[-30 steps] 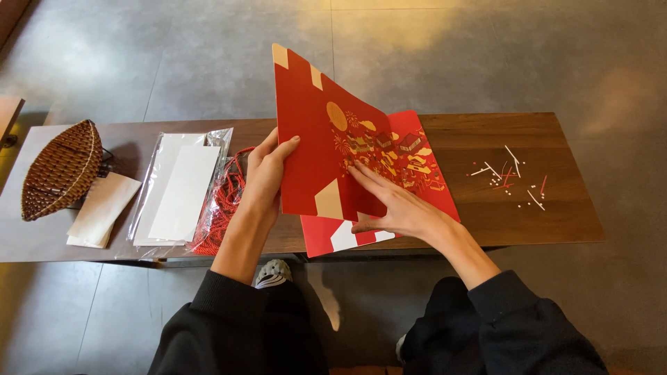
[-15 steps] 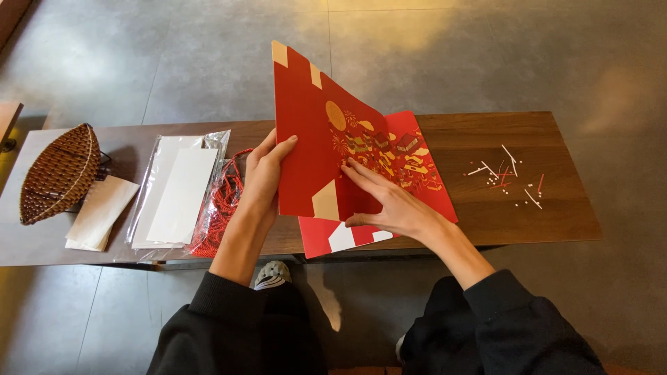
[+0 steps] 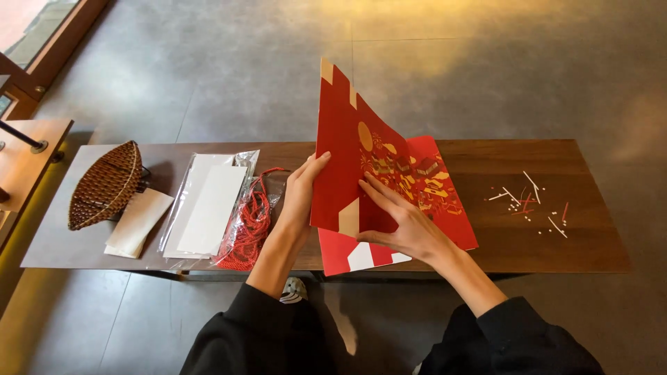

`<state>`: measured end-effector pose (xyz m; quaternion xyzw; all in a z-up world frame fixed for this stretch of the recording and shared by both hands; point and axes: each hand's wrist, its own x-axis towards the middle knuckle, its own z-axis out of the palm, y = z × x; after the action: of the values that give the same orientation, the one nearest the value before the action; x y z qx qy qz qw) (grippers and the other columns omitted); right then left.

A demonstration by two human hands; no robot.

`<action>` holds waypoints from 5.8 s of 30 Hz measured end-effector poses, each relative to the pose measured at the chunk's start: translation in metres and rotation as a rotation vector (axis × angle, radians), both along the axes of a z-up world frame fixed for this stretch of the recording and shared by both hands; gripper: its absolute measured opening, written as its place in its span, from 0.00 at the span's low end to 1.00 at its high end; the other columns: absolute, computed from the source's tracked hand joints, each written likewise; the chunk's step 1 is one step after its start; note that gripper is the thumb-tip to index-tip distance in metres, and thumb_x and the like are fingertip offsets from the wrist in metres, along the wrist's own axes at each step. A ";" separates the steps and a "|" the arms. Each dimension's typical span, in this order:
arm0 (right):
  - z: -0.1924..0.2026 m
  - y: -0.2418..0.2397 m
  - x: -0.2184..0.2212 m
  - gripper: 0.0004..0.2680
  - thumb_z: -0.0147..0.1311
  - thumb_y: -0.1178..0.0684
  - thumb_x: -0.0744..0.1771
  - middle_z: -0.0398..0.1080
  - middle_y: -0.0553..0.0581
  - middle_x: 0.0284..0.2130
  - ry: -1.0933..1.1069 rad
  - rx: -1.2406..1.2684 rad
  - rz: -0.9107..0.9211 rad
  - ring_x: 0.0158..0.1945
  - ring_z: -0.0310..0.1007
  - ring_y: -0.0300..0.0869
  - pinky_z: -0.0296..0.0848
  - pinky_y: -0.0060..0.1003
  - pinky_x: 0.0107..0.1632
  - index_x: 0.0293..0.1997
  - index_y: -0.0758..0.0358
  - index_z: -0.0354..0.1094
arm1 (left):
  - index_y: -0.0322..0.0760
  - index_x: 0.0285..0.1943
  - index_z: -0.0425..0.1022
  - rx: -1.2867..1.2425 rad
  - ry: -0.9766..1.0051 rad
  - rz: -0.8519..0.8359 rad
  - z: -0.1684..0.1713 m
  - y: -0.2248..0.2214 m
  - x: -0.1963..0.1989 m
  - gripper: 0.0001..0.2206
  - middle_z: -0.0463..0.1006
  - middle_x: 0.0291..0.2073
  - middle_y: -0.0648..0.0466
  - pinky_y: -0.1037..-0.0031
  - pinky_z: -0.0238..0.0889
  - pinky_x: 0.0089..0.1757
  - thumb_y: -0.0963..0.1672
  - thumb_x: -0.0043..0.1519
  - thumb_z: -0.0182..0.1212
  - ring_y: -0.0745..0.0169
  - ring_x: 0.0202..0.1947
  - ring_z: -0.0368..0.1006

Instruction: Assembling a decorative red cardboard gift box by folding along pre-scored lines and tucking in the flaps.

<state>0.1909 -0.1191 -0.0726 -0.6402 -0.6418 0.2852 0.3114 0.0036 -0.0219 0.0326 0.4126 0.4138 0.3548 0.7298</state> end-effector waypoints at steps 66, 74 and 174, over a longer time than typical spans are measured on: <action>-0.010 0.010 0.024 0.05 0.68 0.59 0.69 0.74 0.55 0.33 0.528 0.354 -0.347 0.38 0.73 0.42 0.75 0.40 0.41 0.47 0.62 0.80 | 0.51 0.93 0.53 1.182 0.465 -0.351 -0.071 -0.033 0.020 0.40 0.68 0.84 0.46 0.36 0.75 0.59 0.44 0.67 0.63 0.31 0.74 0.74; -0.007 0.010 0.046 0.27 0.63 0.63 0.67 0.72 0.66 0.64 0.412 0.416 -0.281 0.63 0.68 0.49 0.76 0.53 0.57 0.78 0.63 0.65 | 0.46 0.93 0.50 1.301 0.826 -0.215 -0.075 -0.029 0.022 0.39 0.74 0.79 0.41 0.41 0.81 0.41 0.42 0.68 0.55 0.33 0.56 0.86; -0.199 -0.054 0.078 0.26 0.30 0.37 0.79 0.37 0.64 0.90 -0.912 -0.167 -0.421 0.90 0.37 0.57 0.32 0.75 0.82 0.91 0.58 0.42 | 0.39 0.94 0.44 1.256 1.338 -0.609 -0.305 0.071 0.053 0.43 0.47 0.91 0.39 0.49 0.35 0.81 0.63 0.75 0.41 0.45 0.90 0.44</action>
<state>0.2693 -0.1732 -0.2714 -0.8377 -0.5445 -0.0420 -0.0018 0.0561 0.0492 -0.2724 0.9339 0.3540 -0.0014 0.0502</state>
